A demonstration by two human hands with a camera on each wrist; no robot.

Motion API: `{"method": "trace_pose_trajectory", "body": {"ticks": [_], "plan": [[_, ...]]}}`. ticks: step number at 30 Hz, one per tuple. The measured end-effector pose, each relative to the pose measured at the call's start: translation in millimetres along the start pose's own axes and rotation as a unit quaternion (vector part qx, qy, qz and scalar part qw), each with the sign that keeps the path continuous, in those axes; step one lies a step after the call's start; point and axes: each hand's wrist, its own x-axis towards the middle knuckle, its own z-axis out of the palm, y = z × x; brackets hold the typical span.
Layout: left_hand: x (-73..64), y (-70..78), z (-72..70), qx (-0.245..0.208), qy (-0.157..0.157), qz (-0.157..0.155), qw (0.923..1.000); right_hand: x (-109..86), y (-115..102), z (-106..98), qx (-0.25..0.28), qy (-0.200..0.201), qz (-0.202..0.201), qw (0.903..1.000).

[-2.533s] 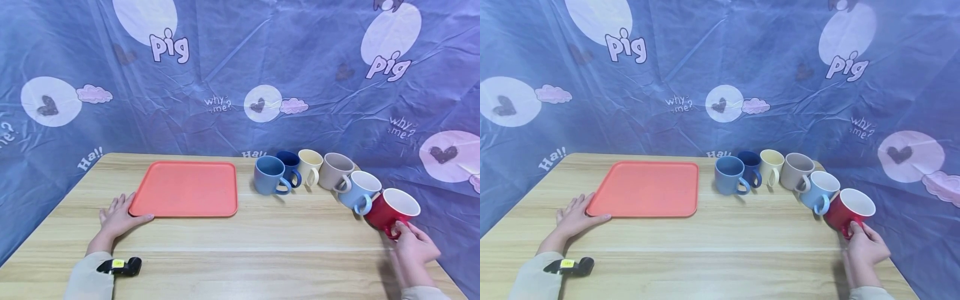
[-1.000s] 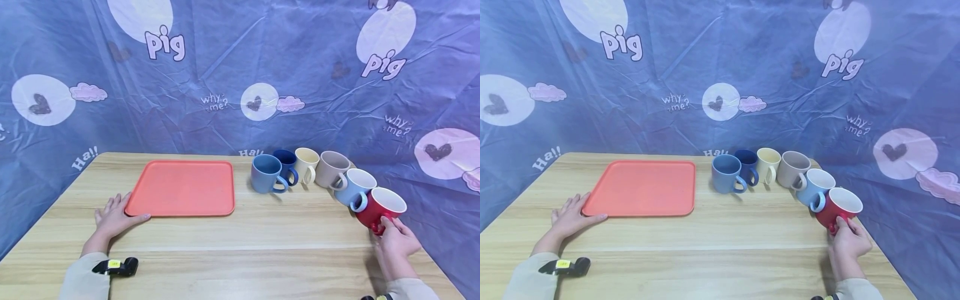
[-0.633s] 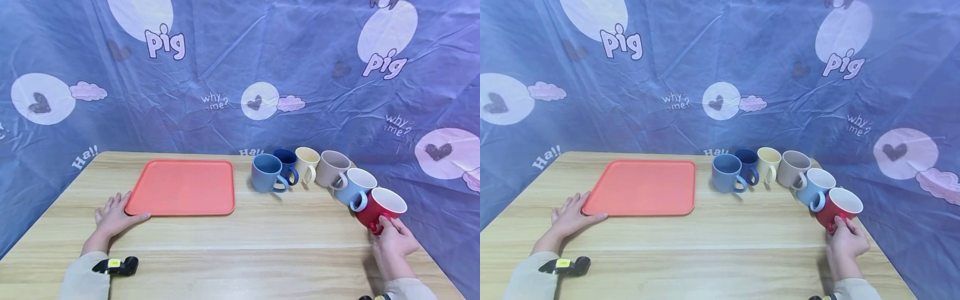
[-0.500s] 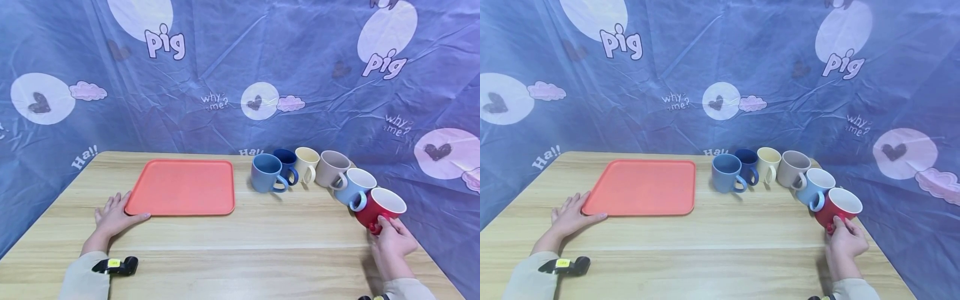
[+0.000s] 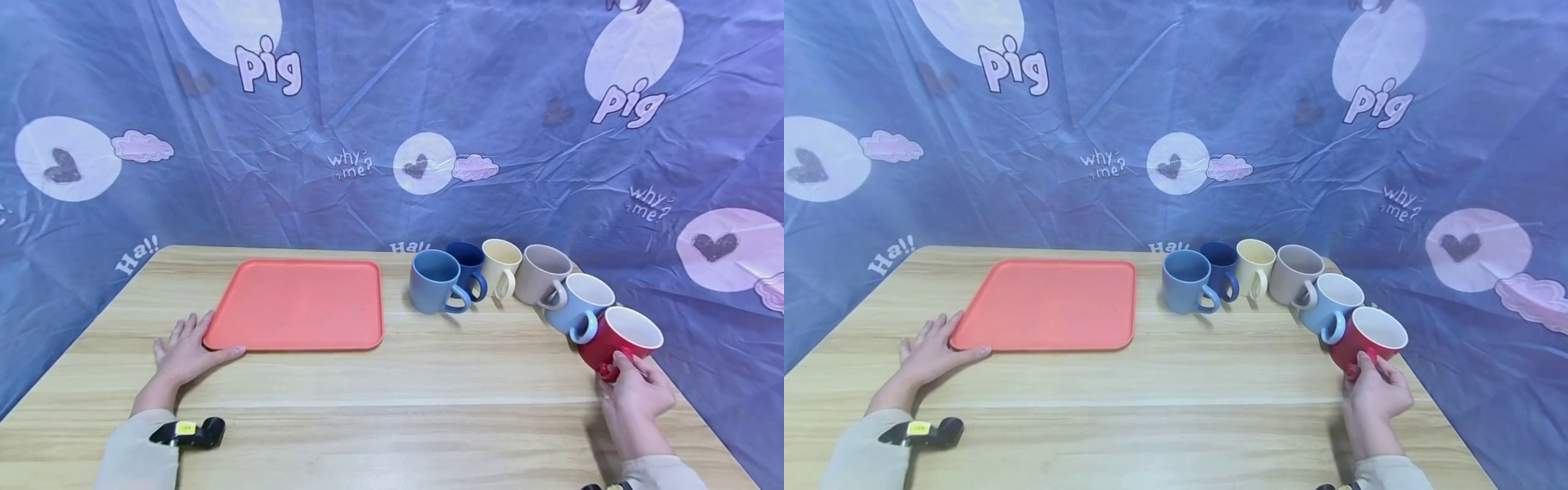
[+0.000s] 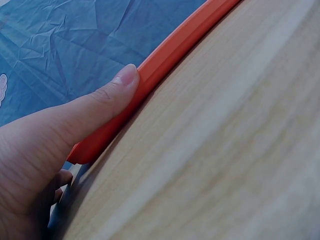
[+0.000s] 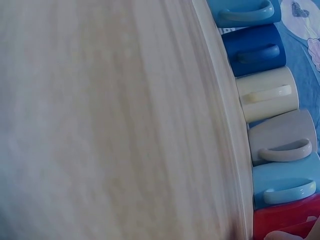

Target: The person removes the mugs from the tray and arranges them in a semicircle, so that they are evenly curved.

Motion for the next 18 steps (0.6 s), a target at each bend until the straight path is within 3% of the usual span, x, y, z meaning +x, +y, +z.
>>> {"method": "trace_pose_trajectory", "body": {"ticks": [13, 15, 18], "plan": [[-0.3, 1.7, -1.9, -0.002, -0.004, 0.000, 1.0000, 0.8, -0.9, -1.6, -0.035, -0.023, -0.006, 0.9991], [-0.3, 1.7, -2.3, -0.003, -0.008, -0.001, 1.0000, -0.1, -3.0, -1.9, -0.064, -0.028, -0.013, 0.9975], [-0.1, 1.3, -2.7, -0.007, -0.019, -0.003, 0.9998, -7.9, -13.3, 1.9, -0.147, -0.036, -0.028, 0.9880]]}}
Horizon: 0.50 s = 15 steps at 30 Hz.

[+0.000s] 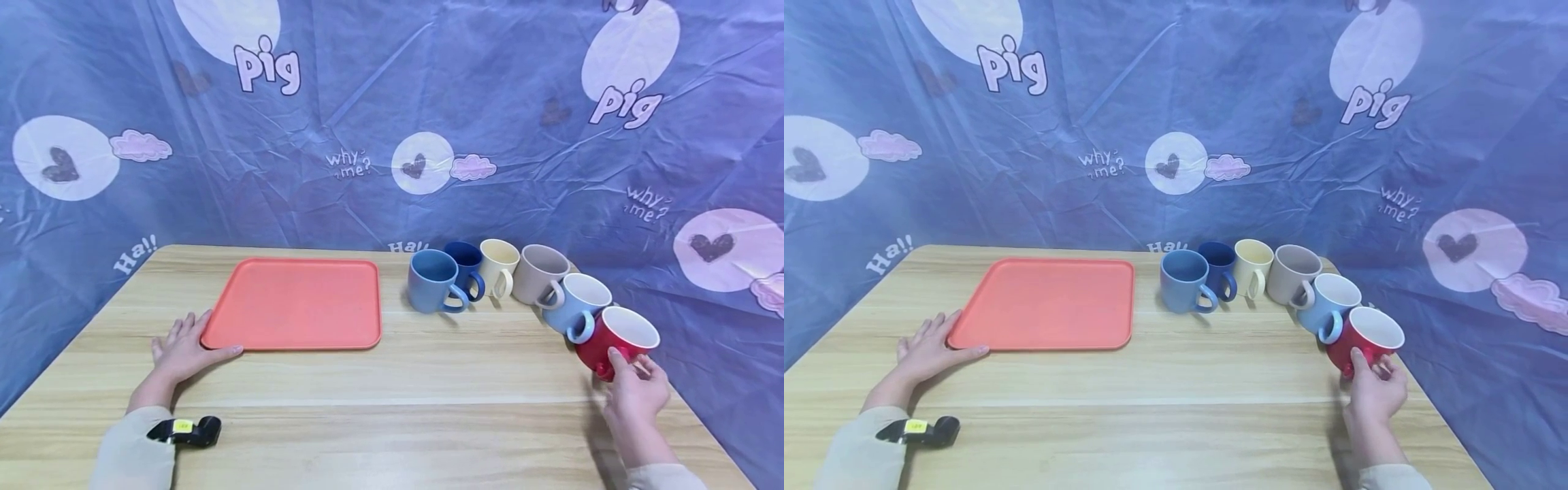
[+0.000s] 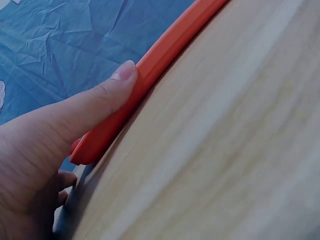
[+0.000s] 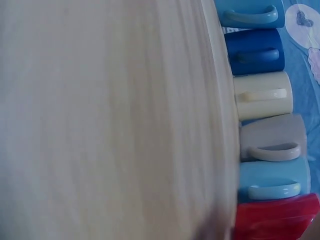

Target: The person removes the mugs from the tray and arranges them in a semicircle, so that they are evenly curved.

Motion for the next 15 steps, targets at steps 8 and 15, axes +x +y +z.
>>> {"method": "trace_pose_trajectory", "body": {"ticks": [8, 15], "plan": [[4.9, 3.9, -11.0, -0.017, -0.041, -0.007, 0.9990, -57.4, -55.2, 19.1, -0.243, -0.070, -0.151, 0.9557], [16.8, 43.4, -36.3, -0.029, -0.006, 0.016, 0.9994, -78.0, -82.1, 49.2, -0.356, -0.212, -0.362, 0.8351]]}}
